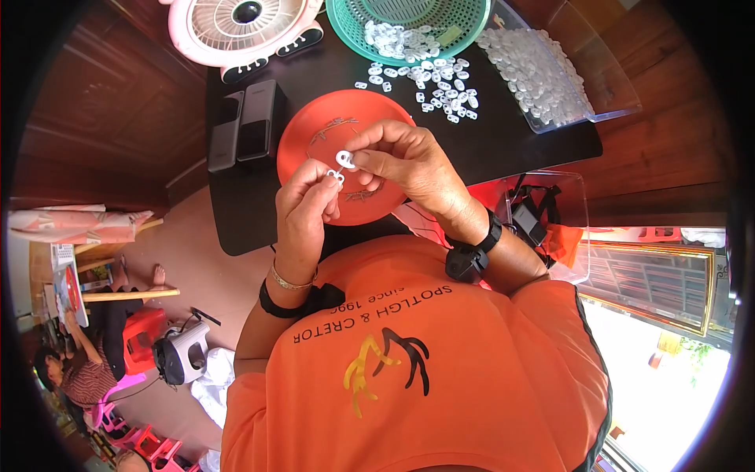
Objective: Assembling small white plastic pieces by hand on a red plate at a desk.
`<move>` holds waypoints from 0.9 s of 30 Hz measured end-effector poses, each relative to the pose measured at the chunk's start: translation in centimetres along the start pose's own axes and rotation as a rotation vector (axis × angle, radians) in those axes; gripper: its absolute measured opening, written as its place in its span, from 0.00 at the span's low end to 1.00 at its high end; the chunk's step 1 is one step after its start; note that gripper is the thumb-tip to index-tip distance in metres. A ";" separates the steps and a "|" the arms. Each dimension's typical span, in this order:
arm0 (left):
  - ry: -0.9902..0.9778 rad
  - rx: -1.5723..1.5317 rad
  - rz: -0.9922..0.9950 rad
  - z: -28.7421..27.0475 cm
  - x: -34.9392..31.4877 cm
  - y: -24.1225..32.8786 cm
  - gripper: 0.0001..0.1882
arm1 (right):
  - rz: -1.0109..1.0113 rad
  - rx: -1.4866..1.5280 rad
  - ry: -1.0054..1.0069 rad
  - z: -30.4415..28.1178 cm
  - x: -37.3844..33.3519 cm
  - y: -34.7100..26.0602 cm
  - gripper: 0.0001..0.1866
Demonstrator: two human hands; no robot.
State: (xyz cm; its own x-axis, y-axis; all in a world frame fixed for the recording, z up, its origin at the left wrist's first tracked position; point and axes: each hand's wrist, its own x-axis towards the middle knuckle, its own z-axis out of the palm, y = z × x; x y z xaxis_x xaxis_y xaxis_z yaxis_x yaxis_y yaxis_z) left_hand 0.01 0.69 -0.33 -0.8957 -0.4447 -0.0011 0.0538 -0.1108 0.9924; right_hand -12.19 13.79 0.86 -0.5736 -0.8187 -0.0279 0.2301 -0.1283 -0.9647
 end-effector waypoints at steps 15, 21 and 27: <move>-0.004 -0.024 0.022 0.3 0.0 -0.3 0.09 | -0.137 -0.085 -0.024 0.4 -0.3 0.9 0.05; -0.010 -0.024 0.021 0.2 0.0 -0.6 0.10 | -0.175 -0.115 -0.042 0.5 -0.2 1.7 0.06; 0.039 -0.026 -0.066 0.7 -0.2 -0.2 0.10 | -0.228 -0.084 -0.107 0.8 -0.4 1.6 0.12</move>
State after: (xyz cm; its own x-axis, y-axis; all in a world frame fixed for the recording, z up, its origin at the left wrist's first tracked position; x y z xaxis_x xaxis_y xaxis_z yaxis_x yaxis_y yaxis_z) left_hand -0.16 1.44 -0.43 -0.8800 -0.4695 -0.0721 0.0067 -0.1641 0.9864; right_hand -10.94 13.47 -0.48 -0.5160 -0.8289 0.2158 0.0361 -0.2728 -0.9614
